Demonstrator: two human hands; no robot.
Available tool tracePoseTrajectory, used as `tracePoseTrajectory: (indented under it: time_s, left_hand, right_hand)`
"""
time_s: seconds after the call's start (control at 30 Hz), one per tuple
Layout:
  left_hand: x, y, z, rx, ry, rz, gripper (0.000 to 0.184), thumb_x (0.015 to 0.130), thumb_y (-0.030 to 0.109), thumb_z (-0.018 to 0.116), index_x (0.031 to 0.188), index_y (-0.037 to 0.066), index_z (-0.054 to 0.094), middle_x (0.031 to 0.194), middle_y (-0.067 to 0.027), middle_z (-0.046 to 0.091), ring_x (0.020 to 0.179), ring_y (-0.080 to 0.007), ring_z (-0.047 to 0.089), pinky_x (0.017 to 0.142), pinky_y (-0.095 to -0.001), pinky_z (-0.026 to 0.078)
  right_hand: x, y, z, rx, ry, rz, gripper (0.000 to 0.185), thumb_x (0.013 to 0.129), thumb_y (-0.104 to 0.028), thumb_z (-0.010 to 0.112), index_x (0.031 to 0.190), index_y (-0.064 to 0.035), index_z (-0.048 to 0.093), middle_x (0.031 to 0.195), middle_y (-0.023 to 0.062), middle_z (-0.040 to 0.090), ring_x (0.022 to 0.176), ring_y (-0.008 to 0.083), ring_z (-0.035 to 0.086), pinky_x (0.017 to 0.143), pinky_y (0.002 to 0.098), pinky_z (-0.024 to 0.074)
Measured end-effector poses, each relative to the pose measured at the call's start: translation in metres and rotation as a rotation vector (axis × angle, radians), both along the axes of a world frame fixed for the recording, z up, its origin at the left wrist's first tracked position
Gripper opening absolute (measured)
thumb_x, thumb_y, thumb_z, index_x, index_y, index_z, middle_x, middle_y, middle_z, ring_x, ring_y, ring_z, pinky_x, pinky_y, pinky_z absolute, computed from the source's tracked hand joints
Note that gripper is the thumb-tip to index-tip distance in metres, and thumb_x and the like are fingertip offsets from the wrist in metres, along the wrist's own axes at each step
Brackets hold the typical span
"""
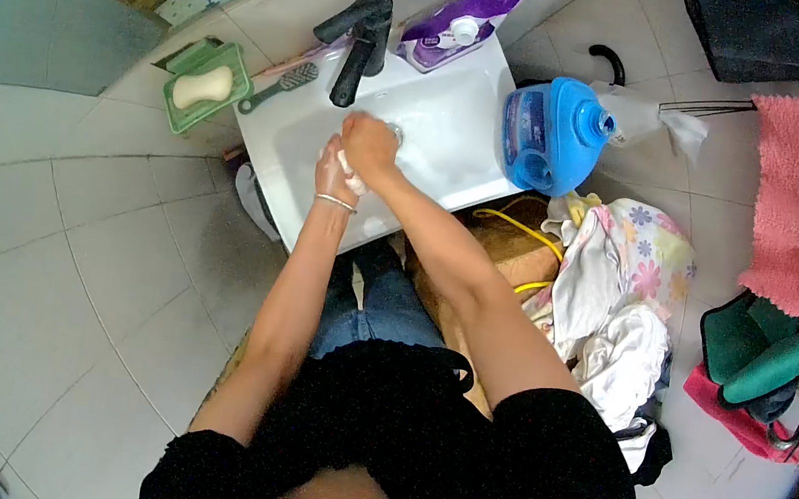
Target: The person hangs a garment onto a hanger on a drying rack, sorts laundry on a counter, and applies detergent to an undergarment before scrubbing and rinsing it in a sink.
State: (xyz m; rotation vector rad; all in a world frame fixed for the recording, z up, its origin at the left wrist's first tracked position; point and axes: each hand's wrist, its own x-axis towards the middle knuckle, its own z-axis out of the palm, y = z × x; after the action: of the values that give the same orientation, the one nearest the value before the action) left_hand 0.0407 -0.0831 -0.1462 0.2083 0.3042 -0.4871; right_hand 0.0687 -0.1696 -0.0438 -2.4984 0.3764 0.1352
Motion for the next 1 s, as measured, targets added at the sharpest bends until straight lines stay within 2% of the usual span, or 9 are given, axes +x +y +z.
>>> tracePoseTrajectory:
  time_s: [0.1, 0.3, 0.33, 0.43, 0.47, 0.67, 0.73, 0.9, 1.0]
  left_hand:
    - [0.008, 0.010, -0.009, -0.046, -0.156, -0.048, 0.023, 0.093, 0.029, 0.040, 0.091, 0.010, 0.053, 0.091, -0.0036, 0.056, 0.085, -0.0193, 0.056, 0.076, -0.0359, 0.047]
    - [0.009, -0.016, 0.080, 0.561, 0.346, 0.007, 0.030, 0.091, 0.036, 0.045, 0.101, 0.009, 0.054, 0.081, -0.0038, 0.057, 0.077, -0.0194, 0.058, 0.074, -0.0386, 0.050]
    - [0.005, 0.008, -0.017, 0.153, 0.155, -0.069, 0.028, 0.091, 0.032, 0.046, 0.103, 0.007, 0.054, 0.088, -0.0045, 0.060, 0.082, -0.0196, 0.059, 0.076, -0.0348, 0.050]
    - [0.000, 0.003, -0.013, -0.044, -0.092, -0.045, 0.029, 0.091, 0.030, 0.047, 0.103, 0.005, 0.055, 0.089, -0.0048, 0.060, 0.080, -0.0201, 0.059, 0.074, -0.0332, 0.050]
    - [0.008, -0.021, 0.053, 0.492, 0.297, 0.079, 0.030, 0.092, 0.034, 0.043, 0.090, 0.007, 0.056, 0.080, -0.0048, 0.059, 0.076, -0.0210, 0.058, 0.071, -0.0362, 0.050]
    - [0.011, -0.003, 0.003, 0.292, -0.042, -0.067, 0.034, 0.091, 0.036, 0.046, 0.098, 0.004, 0.055, 0.091, -0.0064, 0.061, 0.080, -0.0225, 0.060, 0.072, -0.0360, 0.050]
    - [0.010, -0.022, 0.078, 0.562, 0.377, 0.031, 0.033, 0.092, 0.034, 0.045, 0.100, 0.004, 0.054, 0.086, -0.0065, 0.060, 0.078, -0.0222, 0.059, 0.069, -0.0343, 0.050]
    - [0.006, -0.010, 0.042, 0.434, 0.340, 0.052, 0.032, 0.091, 0.033, 0.045, 0.101, 0.004, 0.053, 0.086, -0.0048, 0.059, 0.078, -0.0205, 0.059, 0.069, -0.0338, 0.050]
    - [0.007, -0.021, 0.050, 0.552, 0.354, 0.030, 0.030, 0.090, 0.036, 0.048, 0.094, 0.007, 0.056, 0.080, -0.0019, 0.056, 0.076, -0.0181, 0.058, 0.068, -0.0348, 0.049]
  right_hand:
    - [-0.048, 0.032, 0.011, -0.218, -0.009, 0.355, 0.019, 0.074, -0.021, 0.054, 0.072, -0.0023, 0.055, 0.063, 0.0197, 0.058, 0.055, 0.0375, 0.058, 0.049, 0.0448, 0.0465]
    - [-0.020, 0.004, 0.015, -0.019, -0.033, 0.094, 0.017, 0.075, -0.019, 0.056, 0.071, -0.0028, 0.059, 0.070, 0.0185, 0.062, 0.063, 0.0362, 0.061, 0.056, 0.0446, 0.0480]
    - [-0.039, 0.019, 0.024, -0.058, -0.120, 0.234, 0.019, 0.075, -0.021, 0.054, 0.069, -0.0028, 0.057, 0.066, 0.0192, 0.059, 0.060, 0.0366, 0.060, 0.052, 0.0446, 0.0471]
    - [-0.036, 0.019, -0.008, -0.185, -0.212, 0.369, 0.024, 0.077, -0.024, 0.053, 0.067, -0.0025, 0.054, 0.062, 0.0205, 0.057, 0.057, 0.0380, 0.058, 0.050, 0.0451, 0.0464]
    - [-0.013, 0.002, -0.008, -0.109, -0.104, 0.209, 0.021, 0.078, -0.023, 0.052, 0.073, -0.0029, 0.056, 0.066, 0.0193, 0.059, 0.059, 0.0374, 0.059, 0.052, 0.0451, 0.0472]
    - [-0.041, 0.028, 0.025, -0.153, -0.188, 0.325, 0.023, 0.079, -0.024, 0.051, 0.071, -0.0031, 0.053, 0.062, 0.0212, 0.057, 0.055, 0.0380, 0.057, 0.048, 0.0459, 0.0458]
    - [-0.013, 0.004, 0.006, -0.130, -0.087, 0.203, 0.021, 0.079, -0.022, 0.052, 0.072, -0.0020, 0.055, 0.062, 0.0191, 0.058, 0.055, 0.0355, 0.059, 0.048, 0.0450, 0.0469]
    - [-0.054, 0.032, 0.054, -0.057, -0.212, 0.381, 0.019, 0.080, -0.020, 0.051, 0.072, -0.0027, 0.054, 0.060, 0.0176, 0.058, 0.053, 0.0339, 0.060, 0.047, 0.0435, 0.0471]
    - [-0.010, -0.001, -0.005, -0.162, -0.134, 0.215, 0.021, 0.081, -0.022, 0.050, 0.073, -0.0033, 0.055, 0.062, 0.0178, 0.059, 0.055, 0.0335, 0.061, 0.050, 0.0446, 0.0477]
